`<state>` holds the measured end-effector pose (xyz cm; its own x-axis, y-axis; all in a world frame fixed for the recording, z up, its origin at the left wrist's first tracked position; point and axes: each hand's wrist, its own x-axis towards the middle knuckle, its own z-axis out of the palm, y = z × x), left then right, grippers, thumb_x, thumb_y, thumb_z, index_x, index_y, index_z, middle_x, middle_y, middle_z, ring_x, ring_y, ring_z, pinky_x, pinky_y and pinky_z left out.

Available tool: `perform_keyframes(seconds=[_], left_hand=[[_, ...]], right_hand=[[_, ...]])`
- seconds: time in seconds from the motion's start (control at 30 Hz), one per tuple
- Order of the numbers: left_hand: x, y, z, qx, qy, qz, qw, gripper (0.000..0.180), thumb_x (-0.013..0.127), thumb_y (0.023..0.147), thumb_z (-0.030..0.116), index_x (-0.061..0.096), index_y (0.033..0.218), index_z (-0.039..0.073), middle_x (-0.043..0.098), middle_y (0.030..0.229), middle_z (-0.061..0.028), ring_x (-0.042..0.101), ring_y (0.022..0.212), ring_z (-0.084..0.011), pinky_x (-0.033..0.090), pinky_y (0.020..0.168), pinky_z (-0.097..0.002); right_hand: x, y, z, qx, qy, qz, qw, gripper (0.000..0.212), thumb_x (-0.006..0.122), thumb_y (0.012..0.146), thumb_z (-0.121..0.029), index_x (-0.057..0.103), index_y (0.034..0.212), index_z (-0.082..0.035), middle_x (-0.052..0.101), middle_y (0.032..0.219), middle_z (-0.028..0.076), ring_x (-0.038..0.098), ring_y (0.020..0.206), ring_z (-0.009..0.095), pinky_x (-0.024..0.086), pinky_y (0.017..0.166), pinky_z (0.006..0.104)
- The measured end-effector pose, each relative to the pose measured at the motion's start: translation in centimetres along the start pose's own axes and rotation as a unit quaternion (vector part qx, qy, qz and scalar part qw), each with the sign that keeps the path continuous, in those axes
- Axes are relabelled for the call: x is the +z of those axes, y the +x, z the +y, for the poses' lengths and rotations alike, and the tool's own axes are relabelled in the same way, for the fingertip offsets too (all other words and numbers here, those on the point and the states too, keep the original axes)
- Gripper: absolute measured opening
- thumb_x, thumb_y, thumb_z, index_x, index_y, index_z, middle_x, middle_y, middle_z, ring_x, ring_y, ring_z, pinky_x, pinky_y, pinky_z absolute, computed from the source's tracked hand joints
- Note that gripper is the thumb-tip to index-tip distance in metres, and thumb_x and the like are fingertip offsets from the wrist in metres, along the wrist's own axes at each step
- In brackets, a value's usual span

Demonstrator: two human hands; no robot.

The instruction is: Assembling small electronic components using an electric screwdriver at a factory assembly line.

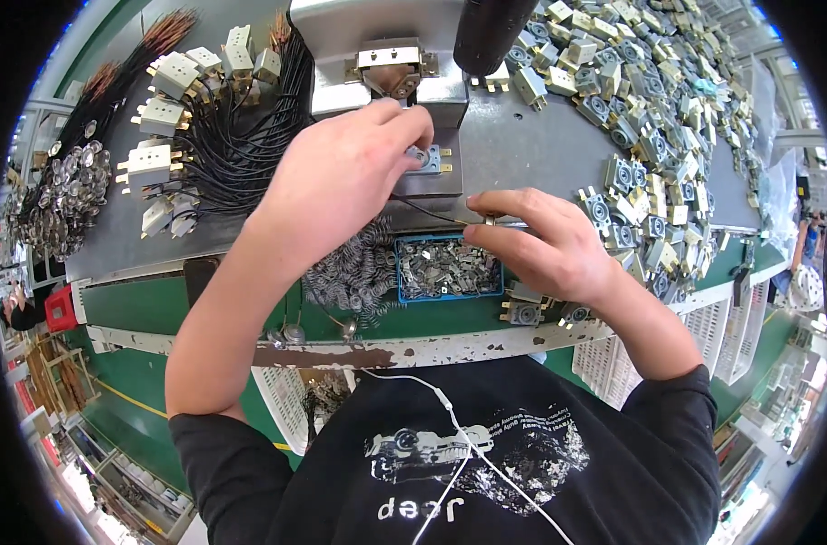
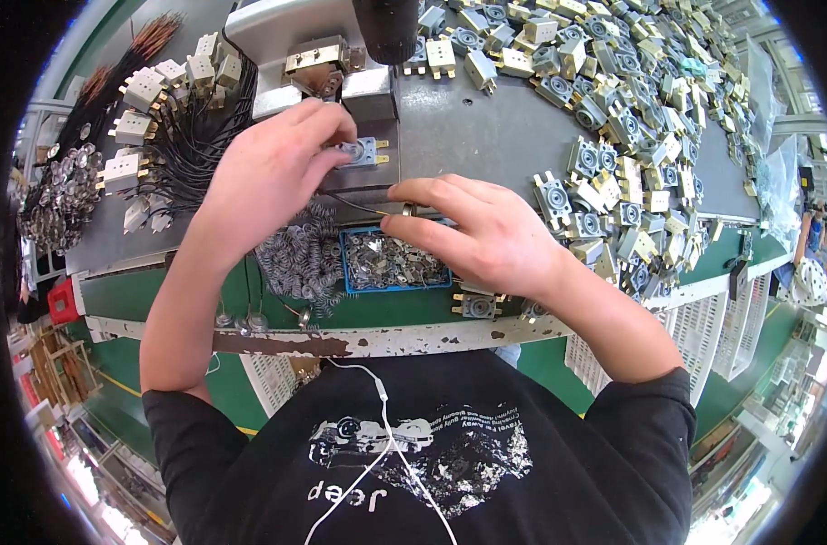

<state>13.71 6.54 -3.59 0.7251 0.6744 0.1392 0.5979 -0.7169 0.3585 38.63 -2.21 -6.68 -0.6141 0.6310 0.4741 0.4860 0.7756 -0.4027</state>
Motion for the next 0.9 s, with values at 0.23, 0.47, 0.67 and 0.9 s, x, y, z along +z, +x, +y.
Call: perform_keyframes(seconds=[0.23, 0.47, 0.67, 0.9], left_hand=[[-1.4, -2.8, -1.5, 0.099, -0.116, -0.026, 0.988, 0.019, 0.073, 0.087, 0.011, 0.072, 0.104, 0.005, 0.069, 0.088, -0.0101, 0.069, 0.086, -0.0310, 0.056, 0.076, -0.0406], [-2.4, -4.0, -1.8, 0.068, -0.120, 0.005, 0.990, 0.016, 0.070, 0.088, 0.007, 0.072, 0.103, 0.003, 0.067, 0.087, -0.0118, 0.067, 0.084, -0.0314, 0.053, 0.074, -0.0409], [-3.4, -4.1, -2.4, 0.084, -0.111, 0.017, 0.990, 0.014, 0.069, 0.089, 0.005, 0.069, 0.103, 0.001, 0.065, 0.087, -0.0129, 0.066, 0.083, -0.0317, 0.052, 0.073, -0.0395], [-3.6, -4.2, -2.6, 0.093, -0.102, 0.025, 0.990, 0.015, 0.068, 0.091, 0.006, 0.069, 0.105, 0.001, 0.066, 0.088, -0.0130, 0.066, 0.084, -0.0319, 0.052, 0.074, -0.0386]], right_hand=[[-0.5, 2.0, 0.0, 0.076, 0.084, -0.014, 0.994, 0.028, 0.080, 0.084, -0.003, 0.063, 0.106, -0.002, 0.071, 0.102, 0.012, 0.071, 0.083, 0.022, 0.059, 0.072, 0.0333], [0.2, 3.1, 0.4, 0.338, 0.444, -0.066, 0.827, 0.043, 0.051, 0.109, -0.011, 0.042, 0.149, 0.004, 0.065, 0.134, 0.018, 0.066, 0.122, 0.024, 0.054, 0.105, 0.0354], [1.0, 4.0, 0.4, 0.366, 0.601, -0.059, 0.708, 0.048, 0.047, 0.111, -0.017, 0.039, 0.153, 0.004, 0.060, 0.140, 0.024, 0.062, 0.130, 0.029, 0.053, 0.110, 0.0394], [1.3, 4.4, 0.4, 0.380, 0.630, -0.055, 0.675, 0.048, 0.047, 0.111, -0.017, 0.038, 0.153, 0.005, 0.059, 0.142, 0.026, 0.062, 0.129, 0.030, 0.053, 0.110, 0.0392]])
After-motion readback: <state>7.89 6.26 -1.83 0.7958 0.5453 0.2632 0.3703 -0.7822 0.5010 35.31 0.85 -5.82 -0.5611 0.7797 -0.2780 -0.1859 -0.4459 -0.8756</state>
